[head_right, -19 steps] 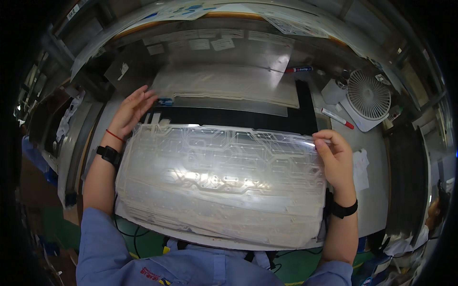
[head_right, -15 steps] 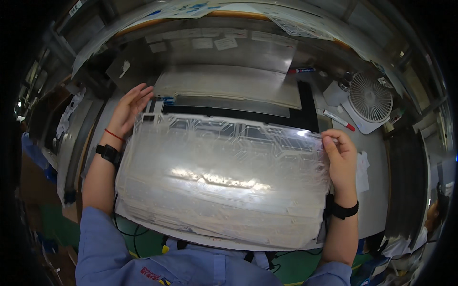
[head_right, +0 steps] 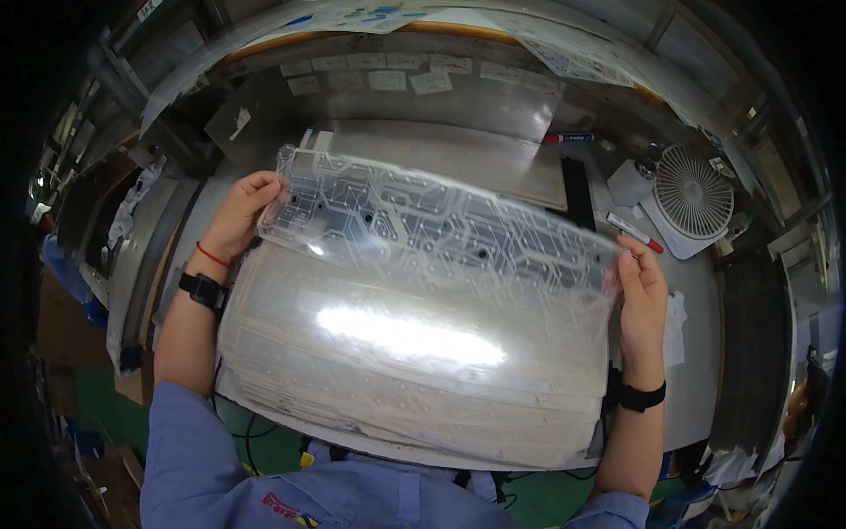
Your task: Sorting and inspecting transparent keyboard circuit membranes at a workstation.
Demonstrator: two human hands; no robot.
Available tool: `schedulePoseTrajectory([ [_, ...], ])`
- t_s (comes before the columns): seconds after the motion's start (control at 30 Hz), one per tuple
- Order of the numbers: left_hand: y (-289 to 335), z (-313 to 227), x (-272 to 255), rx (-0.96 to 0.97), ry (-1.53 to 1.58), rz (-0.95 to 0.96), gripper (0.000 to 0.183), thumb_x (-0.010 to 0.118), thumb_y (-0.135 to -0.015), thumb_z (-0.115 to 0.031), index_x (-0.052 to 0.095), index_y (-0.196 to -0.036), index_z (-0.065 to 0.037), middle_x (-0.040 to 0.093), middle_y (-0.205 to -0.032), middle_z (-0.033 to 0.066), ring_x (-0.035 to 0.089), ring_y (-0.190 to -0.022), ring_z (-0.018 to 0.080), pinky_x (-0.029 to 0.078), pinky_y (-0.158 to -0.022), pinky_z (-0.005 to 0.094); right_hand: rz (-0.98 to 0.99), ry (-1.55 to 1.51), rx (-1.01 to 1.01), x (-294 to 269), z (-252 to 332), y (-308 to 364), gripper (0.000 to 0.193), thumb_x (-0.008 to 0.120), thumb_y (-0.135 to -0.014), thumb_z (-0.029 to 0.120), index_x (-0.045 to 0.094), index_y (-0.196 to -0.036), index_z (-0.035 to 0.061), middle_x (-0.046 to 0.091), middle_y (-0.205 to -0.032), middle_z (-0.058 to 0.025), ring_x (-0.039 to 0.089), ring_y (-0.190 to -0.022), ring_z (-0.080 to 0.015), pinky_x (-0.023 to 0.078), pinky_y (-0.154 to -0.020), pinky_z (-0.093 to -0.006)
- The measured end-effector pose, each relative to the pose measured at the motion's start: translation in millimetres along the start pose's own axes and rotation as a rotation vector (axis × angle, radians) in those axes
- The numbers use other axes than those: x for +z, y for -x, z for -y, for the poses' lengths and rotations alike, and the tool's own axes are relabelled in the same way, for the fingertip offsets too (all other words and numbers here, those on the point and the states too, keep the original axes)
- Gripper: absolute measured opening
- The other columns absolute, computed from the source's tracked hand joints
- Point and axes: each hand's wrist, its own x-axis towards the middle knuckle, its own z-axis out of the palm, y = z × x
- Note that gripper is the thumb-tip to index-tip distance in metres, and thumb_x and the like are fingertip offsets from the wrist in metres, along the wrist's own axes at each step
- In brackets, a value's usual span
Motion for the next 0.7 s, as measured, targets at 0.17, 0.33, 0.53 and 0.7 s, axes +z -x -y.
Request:
schedulePoseTrajectory([
  [0.17,-1.8,1.3,3.2,-0.032,0.027,-0.092,0.016,0.057,-0.095,-0.016,0.061,-0.105,-0.004,0.067,-0.085,0.0018,0.054,-0.063,0.0048,0.044,-0.059,0.0174,0.083,0.086,0.002,-24.1,-12.7,-4.8,0.018,0.052,-0.098,0.018,0.062,-0.098,0.0023,0.060,-0.079,0.0028,0.050,-0.069,-0.0035,0.038,-0.063,-0.0189],
  [0.33,-0.9,1.3,7.8,-0.010,0.041,-0.111,0.018,0.055,-0.096,-0.019,0.061,-0.105,-0.005,0.062,-0.079,-0.0024,0.052,-0.062,0.0038,0.042,-0.057,0.0167,0.056,0.068,-0.005,-19.4,-12.9,-5.2,0.017,0.053,-0.098,0.017,0.061,-0.094,0.0028,0.059,-0.076,0.0030,0.048,-0.066,-0.0032,0.037,-0.062,-0.0182],
  [0.53,1.0,2.8,-11.8,0.041,0.114,0.036,0.020,0.054,-0.097,-0.023,0.061,-0.105,-0.006,0.054,-0.071,-0.0044,0.041,-0.053,0.0023,0.032,-0.048,0.0163,0.083,0.049,0.017,-26.4,-6.2,-5.8,0.017,0.051,-0.099,0.018,0.060,-0.094,0.0042,0.057,-0.071,0.0019,0.045,-0.056,-0.0046,0.036,-0.055,-0.0200],
  [0.7,3.6,-2.4,-1.0,0.093,0.171,-0.008,0.022,0.050,-0.100,-0.023,0.059,-0.106,-0.005,0.061,-0.079,0.0009,0.051,-0.057,0.0054,0.039,-0.052,0.0182,-0.063,0.015,0.002,-2.8,6.6,3.4,0.015,0.052,-0.098,0.018,0.057,-0.097,0.0043,0.062,-0.076,-0.0011,0.050,-0.058,-0.0047,0.039,-0.056,-0.0187],
])
